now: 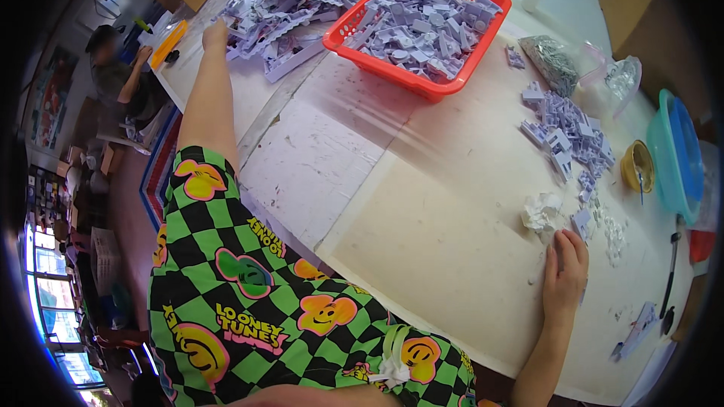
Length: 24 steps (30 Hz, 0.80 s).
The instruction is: The person assembles toy guns by hand, fitting motors, gears, and wiring into plastic housings. They then stack the assembled pieces and place them into a cardboard box.
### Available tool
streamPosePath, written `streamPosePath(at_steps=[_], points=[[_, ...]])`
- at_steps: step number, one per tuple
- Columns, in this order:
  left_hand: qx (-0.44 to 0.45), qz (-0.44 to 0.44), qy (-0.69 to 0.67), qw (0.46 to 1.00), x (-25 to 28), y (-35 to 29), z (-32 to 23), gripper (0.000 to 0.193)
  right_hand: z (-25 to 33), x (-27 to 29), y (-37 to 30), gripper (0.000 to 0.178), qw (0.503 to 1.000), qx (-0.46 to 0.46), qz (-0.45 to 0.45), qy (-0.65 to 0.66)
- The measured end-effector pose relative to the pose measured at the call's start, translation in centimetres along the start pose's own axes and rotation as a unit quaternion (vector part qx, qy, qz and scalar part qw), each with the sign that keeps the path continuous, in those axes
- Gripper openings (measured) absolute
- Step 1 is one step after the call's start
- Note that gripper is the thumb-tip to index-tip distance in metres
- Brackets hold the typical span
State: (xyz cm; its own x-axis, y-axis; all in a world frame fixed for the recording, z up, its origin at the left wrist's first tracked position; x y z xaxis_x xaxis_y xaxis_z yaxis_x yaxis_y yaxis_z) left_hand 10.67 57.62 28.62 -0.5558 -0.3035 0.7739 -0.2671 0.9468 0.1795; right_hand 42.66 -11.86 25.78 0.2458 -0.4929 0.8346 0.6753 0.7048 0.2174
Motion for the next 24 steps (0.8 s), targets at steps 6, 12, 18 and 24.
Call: streamPosePath(at_steps=[6,12,18,24], points=[[0.194,-0.054,-0.349,0.915,-2.4,-5.2,2.9,0.073,-0.6,0.4,-0.2,0.022,0.999,0.003,0.010,-0.035],[-0.019,-0.069,-0.378,0.923,-6.3,-5.5,3.3,0.070,0.0,-0.3,0.3,0.022,1.000,-0.006,-0.008,0.008],[-0.083,-0.103,-0.368,0.920,-12.9,-5.4,1.0,0.058,0.3,0.6,-0.5,0.021,0.998,-0.016,-0.022,-0.051],[-0.276,0.032,-0.236,0.931,-24.2,-10.3,-1.0,0.042,-1.1,0.2,1.4,0.025,0.998,0.056,-0.009,-0.036]])
Point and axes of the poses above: each hand's wrist, its own y-axis towards the middle knuckle, its own x-axis out of the back of the hand, z = x × y, the point moved 2 cm from there along y, towards the middle knuckle, and after that the axes turned 1 degree about y, right-handed, at the moved point
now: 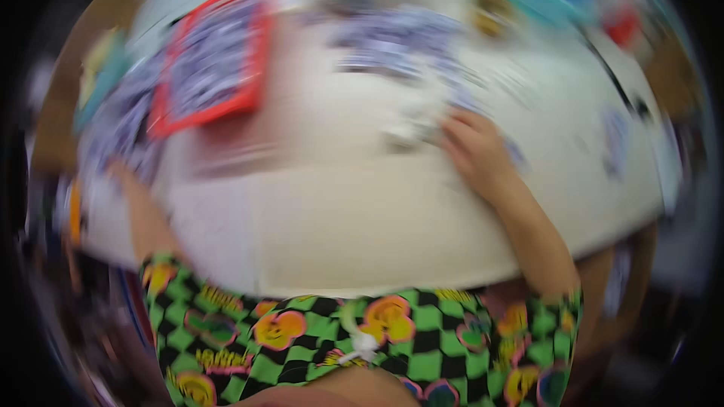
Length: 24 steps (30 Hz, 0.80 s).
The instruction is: The person assembles toy guns by hand, fitting motors, gears, and wiring into plastic housings. They then stack the assembled pieces and place them into a cardboard box.
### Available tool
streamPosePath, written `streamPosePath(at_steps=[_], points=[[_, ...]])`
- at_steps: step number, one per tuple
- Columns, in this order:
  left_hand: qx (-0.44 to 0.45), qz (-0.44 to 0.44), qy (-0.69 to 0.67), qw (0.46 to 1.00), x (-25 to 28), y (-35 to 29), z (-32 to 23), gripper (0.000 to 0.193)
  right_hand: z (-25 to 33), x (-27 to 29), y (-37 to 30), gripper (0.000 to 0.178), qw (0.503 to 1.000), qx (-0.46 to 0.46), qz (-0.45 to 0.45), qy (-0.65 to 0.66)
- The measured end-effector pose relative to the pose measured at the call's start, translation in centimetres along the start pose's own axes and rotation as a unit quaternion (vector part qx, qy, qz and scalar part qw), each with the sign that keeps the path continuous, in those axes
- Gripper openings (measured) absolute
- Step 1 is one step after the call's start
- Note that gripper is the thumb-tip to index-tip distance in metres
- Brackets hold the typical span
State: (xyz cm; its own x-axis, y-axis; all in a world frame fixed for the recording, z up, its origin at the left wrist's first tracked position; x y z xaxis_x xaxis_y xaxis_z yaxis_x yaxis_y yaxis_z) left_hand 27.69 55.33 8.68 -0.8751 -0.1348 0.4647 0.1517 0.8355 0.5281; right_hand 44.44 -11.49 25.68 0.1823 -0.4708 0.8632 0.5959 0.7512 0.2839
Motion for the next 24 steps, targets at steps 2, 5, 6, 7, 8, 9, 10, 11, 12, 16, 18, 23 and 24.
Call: streamPosePath(at_steps=[2,5,6,7,8,9,10,11,12,16,18,23,24], points=[[0.024,0.022,-0.044,0.998,-6.5,-5.2,-5.1,0.042,-0.3,0.5,-0.3,0.025,0.999,0.048,-0.009,0.013],[0.068,-0.017,-0.037,0.997,-3.3,-5.3,-7.2,0.042,-0.9,2.2,-1.8,0.025,0.997,0.065,-0.025,0.029],[0.088,-0.046,-0.021,0.995,0.1,-3.6,-6.9,0.042,-1.2,3.4,-3.2,0.025,0.998,0.044,-0.033,0.017],[0.108,-0.078,0.000,0.991,3.3,-1.6,-6.3,0.043,-1.6,4.4,-4.5,0.025,0.999,0.020,-0.039,0.017],[0.129,-0.112,0.023,0.985,7.0,0.4,-5.7,0.043,-2.1,5.1,-5.7,0.026,0.999,-0.002,-0.045,0.018],[0.152,-0.152,0.049,0.975,10.0,2.2,-5.5,0.043,-3.2,6.3,-7.1,0.024,0.997,-0.029,-0.066,0.002],[0.175,-0.192,0.075,0.963,13.2,3.8,-5.5,0.043,-4.5,7.8,-8.7,0.024,0.990,-0.059,-0.124,-0.035],[0.197,-0.238,0.105,0.945,16.1,5.3,-5.9,0.043,-5.7,9.4,-10.1,0.024,0.978,-0.082,-0.181,-0.066],[0.215,-0.292,0.136,0.922,19.0,6.2,-6.8,0.044,-7.2,10.7,-11.3,0.024,0.962,-0.163,-0.213,-0.057],[-0.239,-0.239,0.018,0.941,21.0,6.7,-13.2,0.041,-17.8,17.5,-18.1,0.033,0.876,-0.376,-0.300,-0.043],[-0.254,-0.193,-0.098,0.943,20.0,5.2,-19.2,0.038,-23.7,19.4,-20.1,0.036,0.864,-0.412,-0.283,-0.052],[-0.607,-0.192,0.355,0.684,17.2,-3.2,-36.2,0.032,-26.7,21.9,-20.3,0.042,0.872,-0.414,-0.224,-0.133],[-0.596,-0.139,0.274,0.742,16.7,-6.2,-39.2,0.031,-26.5,21.1,-19.2,0.042,0.878,-0.408,-0.220,-0.121]])
Point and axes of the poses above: each hand's wrist, its own y-axis towards the middle knuckle, its own x-axis out of the back of the hand, z = x × y, the point moved 2 cm from there along y, towards the middle knuckle, and after that the axes turned 1 degree about y, right-handed, at the moved point
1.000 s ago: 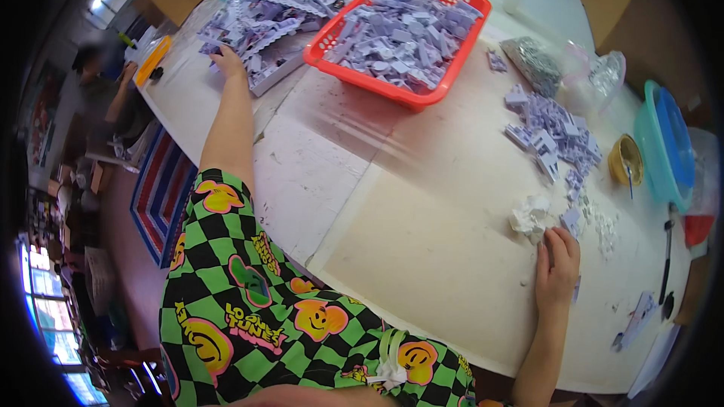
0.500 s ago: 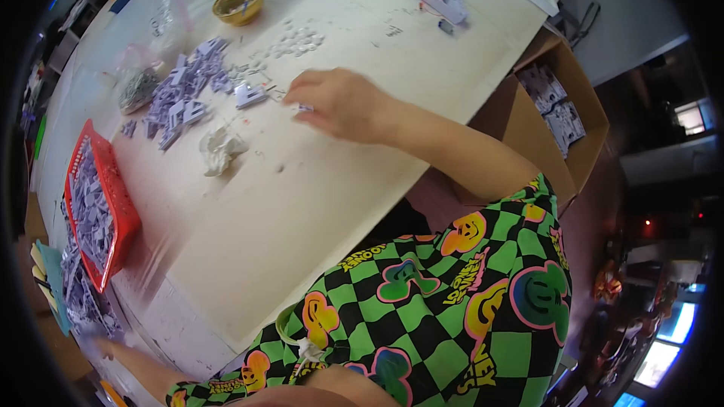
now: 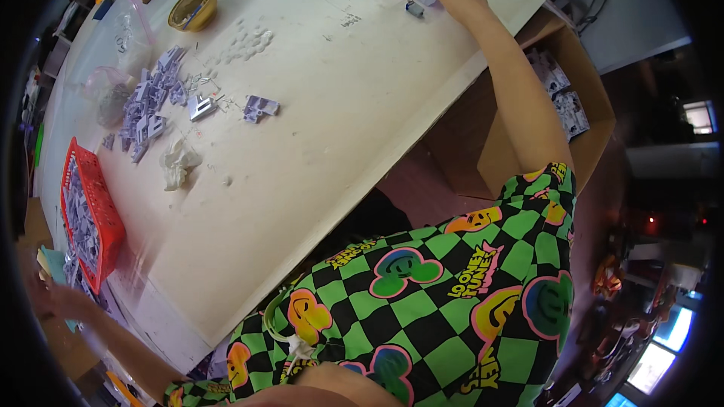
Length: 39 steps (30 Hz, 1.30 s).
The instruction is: The person assembles toy guns by hand, fitting motors, gears, and wiring into plastic housings. They then stack the assembled pieces and place them into a cardboard box.
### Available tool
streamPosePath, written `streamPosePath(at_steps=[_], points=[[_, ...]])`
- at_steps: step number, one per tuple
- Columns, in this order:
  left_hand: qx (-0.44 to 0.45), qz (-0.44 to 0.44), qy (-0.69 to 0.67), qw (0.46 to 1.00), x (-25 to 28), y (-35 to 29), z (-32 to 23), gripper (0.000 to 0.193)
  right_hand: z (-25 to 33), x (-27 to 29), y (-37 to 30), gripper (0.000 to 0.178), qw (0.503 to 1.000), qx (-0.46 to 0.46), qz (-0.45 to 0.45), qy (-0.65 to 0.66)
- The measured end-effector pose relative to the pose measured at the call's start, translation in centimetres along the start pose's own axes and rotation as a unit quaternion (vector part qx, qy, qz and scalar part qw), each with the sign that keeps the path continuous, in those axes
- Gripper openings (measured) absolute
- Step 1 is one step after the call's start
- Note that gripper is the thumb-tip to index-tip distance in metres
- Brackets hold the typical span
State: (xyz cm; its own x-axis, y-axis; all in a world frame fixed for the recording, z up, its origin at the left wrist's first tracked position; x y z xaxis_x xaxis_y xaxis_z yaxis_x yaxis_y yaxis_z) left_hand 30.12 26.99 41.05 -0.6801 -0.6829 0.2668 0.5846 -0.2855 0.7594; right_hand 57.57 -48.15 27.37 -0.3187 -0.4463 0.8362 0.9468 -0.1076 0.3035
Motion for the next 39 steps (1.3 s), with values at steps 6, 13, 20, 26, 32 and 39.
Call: streamPosePath(at_steps=[6,13,20,26,32,39], points=[[0.105,0.112,-0.727,0.669,5.0,5.3,-23.9,0.038,5.6,-0.6,-4.6,0.036,0.992,0.112,0.006,-0.053],[-0.074,0.300,-0.717,0.624,5.1,2.8,-30.8,0.060,11.0,-7.2,-9.5,0.030,0.985,0.153,-0.010,-0.074],[-0.157,0.303,-0.674,0.655,5.4,2.1,-33.2,0.057,11.2,-6.5,-10.3,0.029,0.990,0.140,0.011,-0.024],[-0.152,0.359,-0.665,0.637,6.6,3.4,-32.2,0.055,12.1,-5.1,-11.0,0.033,0.993,0.113,0.016,-0.010],[-0.122,0.114,-0.769,0.617,10.8,6.2,-29.2,0.042,8.3,-3.0,-7.2,0.040,0.999,0.031,-0.037,-0.022],[-0.067,-0.097,-0.911,0.395,17.4,6.4,-23.7,0.055,2.5,-5.2,-2.7,0.051,0.992,-0.099,0.070,0.039]])
Point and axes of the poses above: each hand's wrist, its own y-axis towards the middle knuckle, its own x-axis out of the back of the hand, z = x × y, the point moved 2 cm from there along y, towards the middle knuckle, and after that the axes turned 1 degree about y, right-handed, at the moved point
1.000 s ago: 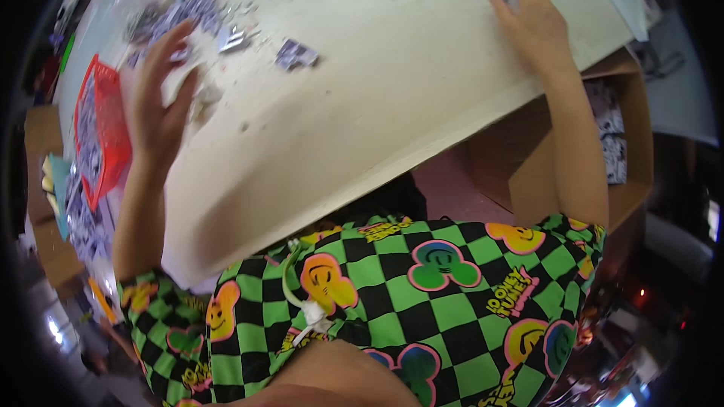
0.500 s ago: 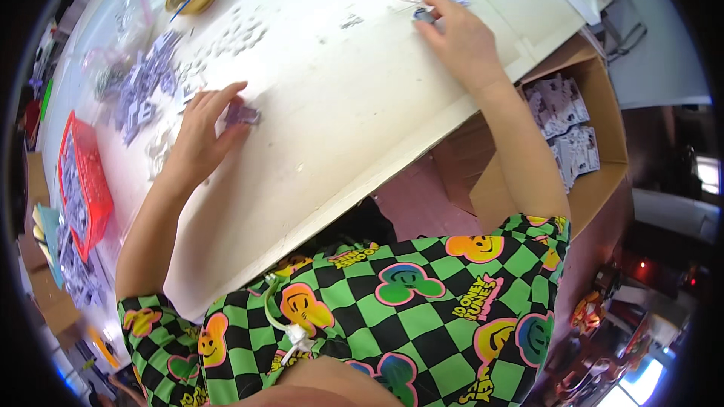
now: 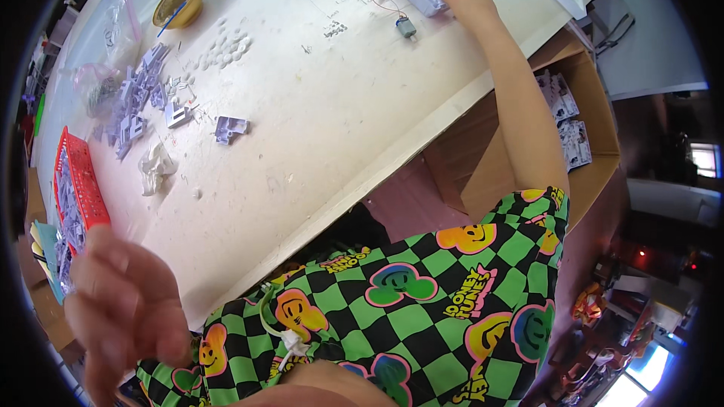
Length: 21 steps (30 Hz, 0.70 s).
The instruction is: The person assembles toy guns by hand, fitting motors, gears, and wiring into plastic housings. They then stack the assembled pieces and place them into a cardboard box.
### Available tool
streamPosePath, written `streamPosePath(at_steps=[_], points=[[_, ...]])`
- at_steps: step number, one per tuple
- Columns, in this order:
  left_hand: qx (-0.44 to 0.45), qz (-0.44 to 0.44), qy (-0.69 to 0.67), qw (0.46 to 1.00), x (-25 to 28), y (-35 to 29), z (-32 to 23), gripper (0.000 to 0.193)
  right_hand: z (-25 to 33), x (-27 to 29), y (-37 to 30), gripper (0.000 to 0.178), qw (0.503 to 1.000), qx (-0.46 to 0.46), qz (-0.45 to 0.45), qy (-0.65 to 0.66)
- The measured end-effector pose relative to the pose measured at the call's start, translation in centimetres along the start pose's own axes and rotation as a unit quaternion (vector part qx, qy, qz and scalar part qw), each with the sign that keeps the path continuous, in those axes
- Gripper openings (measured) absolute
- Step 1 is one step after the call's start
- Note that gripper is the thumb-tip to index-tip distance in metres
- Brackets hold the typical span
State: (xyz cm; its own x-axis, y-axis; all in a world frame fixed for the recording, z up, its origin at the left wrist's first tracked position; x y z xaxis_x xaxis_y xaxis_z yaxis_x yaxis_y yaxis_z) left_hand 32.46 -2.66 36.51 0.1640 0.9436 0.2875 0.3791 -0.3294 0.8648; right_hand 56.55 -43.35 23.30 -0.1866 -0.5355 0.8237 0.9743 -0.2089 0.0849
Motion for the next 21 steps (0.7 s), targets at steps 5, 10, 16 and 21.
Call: streamPosePath(at_steps=[5,10,16,21], points=[[0.019,0.075,-0.007,0.997,-0.3,0.7,1.0,0.038,2.6,-0.9,-3.5,0.051,0.999,-0.008,0.039,0.006],[0.253,0.068,0.176,0.949,0.5,-1.4,8.7,0.035,5.6,-1.6,-7.3,0.047,0.997,0.060,0.035,0.026],[0.407,0.108,0.260,0.869,3.9,-5.0,11.2,0.044,10.8,-1.1,-13.9,0.028,0.957,0.270,0.024,-0.105],[0.419,0.197,0.273,0.843,3.0,-5.9,11.9,0.051,10.5,-3.0,-13.4,0.029,0.961,0.260,0.028,-0.089]])
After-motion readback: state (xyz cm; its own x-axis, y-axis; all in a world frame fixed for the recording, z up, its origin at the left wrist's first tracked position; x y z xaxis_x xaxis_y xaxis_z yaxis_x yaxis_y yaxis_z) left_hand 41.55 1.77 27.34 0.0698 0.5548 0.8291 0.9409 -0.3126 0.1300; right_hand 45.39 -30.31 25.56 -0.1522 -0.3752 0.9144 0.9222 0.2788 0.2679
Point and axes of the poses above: each hand's wrist, its own y-axis towards the middle knuckle, its own x-axis out of the back of the hand, z = x × y, the point moved 2 cm from there along y, towards the middle knuckle, and after that the axes turned 1 degree about y, right-handed, at the moved point
